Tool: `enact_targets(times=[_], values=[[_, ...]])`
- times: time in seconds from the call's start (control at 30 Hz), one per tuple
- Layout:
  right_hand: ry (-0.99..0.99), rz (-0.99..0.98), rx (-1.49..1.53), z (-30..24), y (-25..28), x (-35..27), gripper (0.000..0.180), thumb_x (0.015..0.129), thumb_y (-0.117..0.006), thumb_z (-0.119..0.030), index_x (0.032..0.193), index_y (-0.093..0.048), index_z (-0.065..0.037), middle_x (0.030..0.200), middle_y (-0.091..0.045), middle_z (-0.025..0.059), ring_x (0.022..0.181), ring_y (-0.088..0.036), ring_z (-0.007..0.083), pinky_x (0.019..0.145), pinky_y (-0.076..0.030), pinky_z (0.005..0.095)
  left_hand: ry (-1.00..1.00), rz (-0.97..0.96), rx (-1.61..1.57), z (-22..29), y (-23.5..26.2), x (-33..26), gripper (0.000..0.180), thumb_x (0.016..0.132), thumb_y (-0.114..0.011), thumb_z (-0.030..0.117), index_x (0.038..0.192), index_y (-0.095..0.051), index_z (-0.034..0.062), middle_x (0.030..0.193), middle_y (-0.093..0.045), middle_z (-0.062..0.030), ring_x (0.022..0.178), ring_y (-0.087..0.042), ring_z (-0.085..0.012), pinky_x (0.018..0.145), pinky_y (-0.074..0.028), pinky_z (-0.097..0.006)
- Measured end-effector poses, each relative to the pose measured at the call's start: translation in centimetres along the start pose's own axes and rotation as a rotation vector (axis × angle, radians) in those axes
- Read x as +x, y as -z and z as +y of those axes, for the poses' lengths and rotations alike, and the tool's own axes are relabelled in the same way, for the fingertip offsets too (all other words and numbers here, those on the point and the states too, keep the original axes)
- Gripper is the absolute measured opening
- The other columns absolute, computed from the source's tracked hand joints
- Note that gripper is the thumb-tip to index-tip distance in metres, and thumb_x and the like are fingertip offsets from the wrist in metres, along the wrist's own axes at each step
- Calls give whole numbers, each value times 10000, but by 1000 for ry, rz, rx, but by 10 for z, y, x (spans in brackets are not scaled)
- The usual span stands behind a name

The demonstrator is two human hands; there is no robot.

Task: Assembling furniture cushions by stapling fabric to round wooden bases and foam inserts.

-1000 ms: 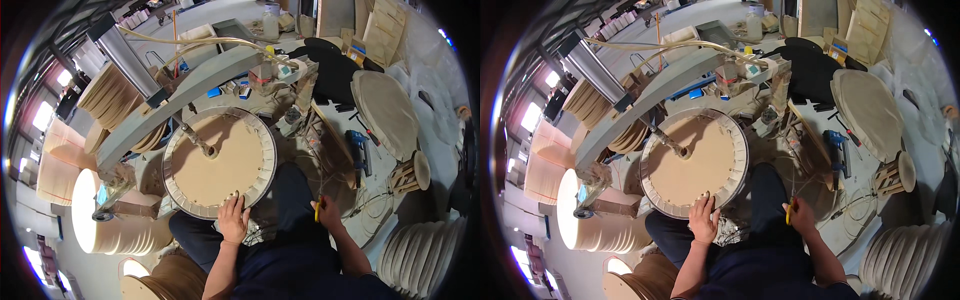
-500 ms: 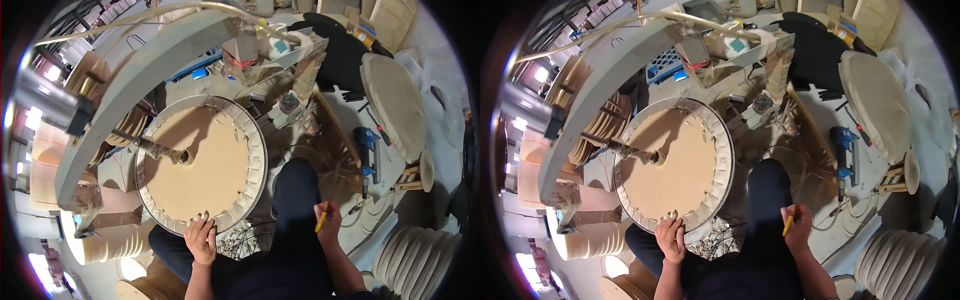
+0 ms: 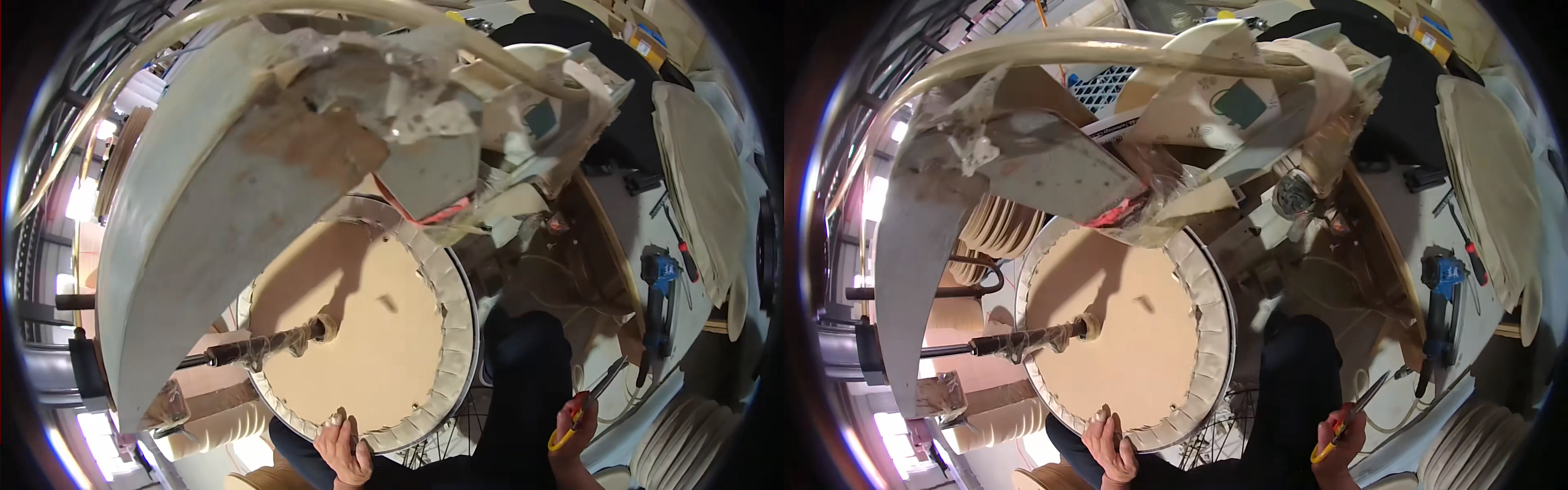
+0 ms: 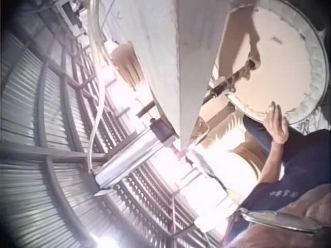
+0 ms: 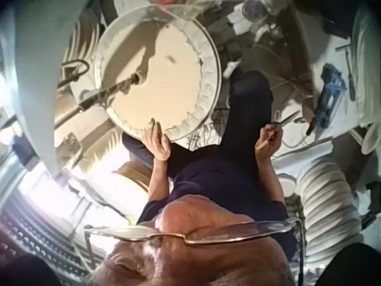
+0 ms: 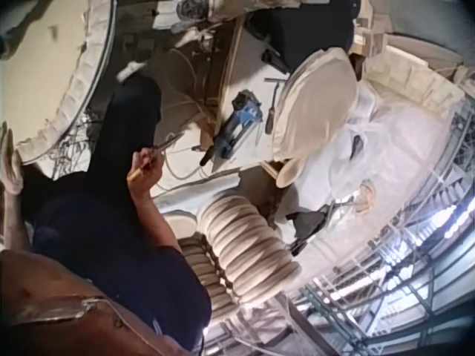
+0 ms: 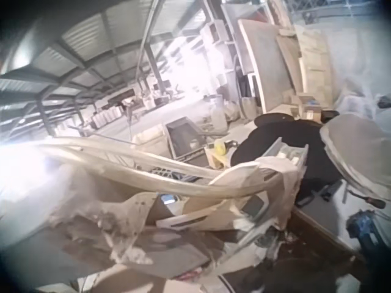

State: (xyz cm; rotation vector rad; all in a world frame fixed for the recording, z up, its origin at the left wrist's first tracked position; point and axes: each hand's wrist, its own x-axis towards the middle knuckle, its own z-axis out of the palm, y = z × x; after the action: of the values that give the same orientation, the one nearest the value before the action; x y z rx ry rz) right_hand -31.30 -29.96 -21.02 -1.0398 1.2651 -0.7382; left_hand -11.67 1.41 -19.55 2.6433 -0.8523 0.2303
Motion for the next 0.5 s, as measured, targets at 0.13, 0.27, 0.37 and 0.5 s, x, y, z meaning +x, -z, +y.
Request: enact_targets(times=[0.13,0.27,0.37,0.5], values=[[217,-107,-198,8,12,6,267,822,-651,65,969,-488,-88,931,-483,2,780,-456,92,704,-402,223,11,-15,-22,-8,-5,8,425,937,-579,259,1259,-686,3,1369,-665,-176,1252,-586,-367,1077,-390,-499],[273,-170,-246,14,17,6,238,870,-628,59,1026,-523,-88,945,-494,-10,823,-470,91,735,-414,224,-15,8,-27,-16,2,13,394,922,-612,273,1225,-714,42,1357,-684,-127,1208,-596,-314,1049,-397,-474],[295,-147,-223,12,5,4,212,898,-647,39,1028,-531,-82,947,-503,-5,831,-473,96,746,-413,236,-48,18,-50,-25,2,18,377,892,-643,250,1212,-727,68,1300,-697,-119,1148,-614,-317,1028,-415,-474],[386,-171,-285,6,3,5,209,910,-691,18,987,-520,-74,926,-511,1,810,-475,104,769,-428,248,-56,-13,-96,-41,20,25,332,854,-702,148,1171,-752,62,1167,-692,-132,1088,-637,-344,992,-453,-469]])
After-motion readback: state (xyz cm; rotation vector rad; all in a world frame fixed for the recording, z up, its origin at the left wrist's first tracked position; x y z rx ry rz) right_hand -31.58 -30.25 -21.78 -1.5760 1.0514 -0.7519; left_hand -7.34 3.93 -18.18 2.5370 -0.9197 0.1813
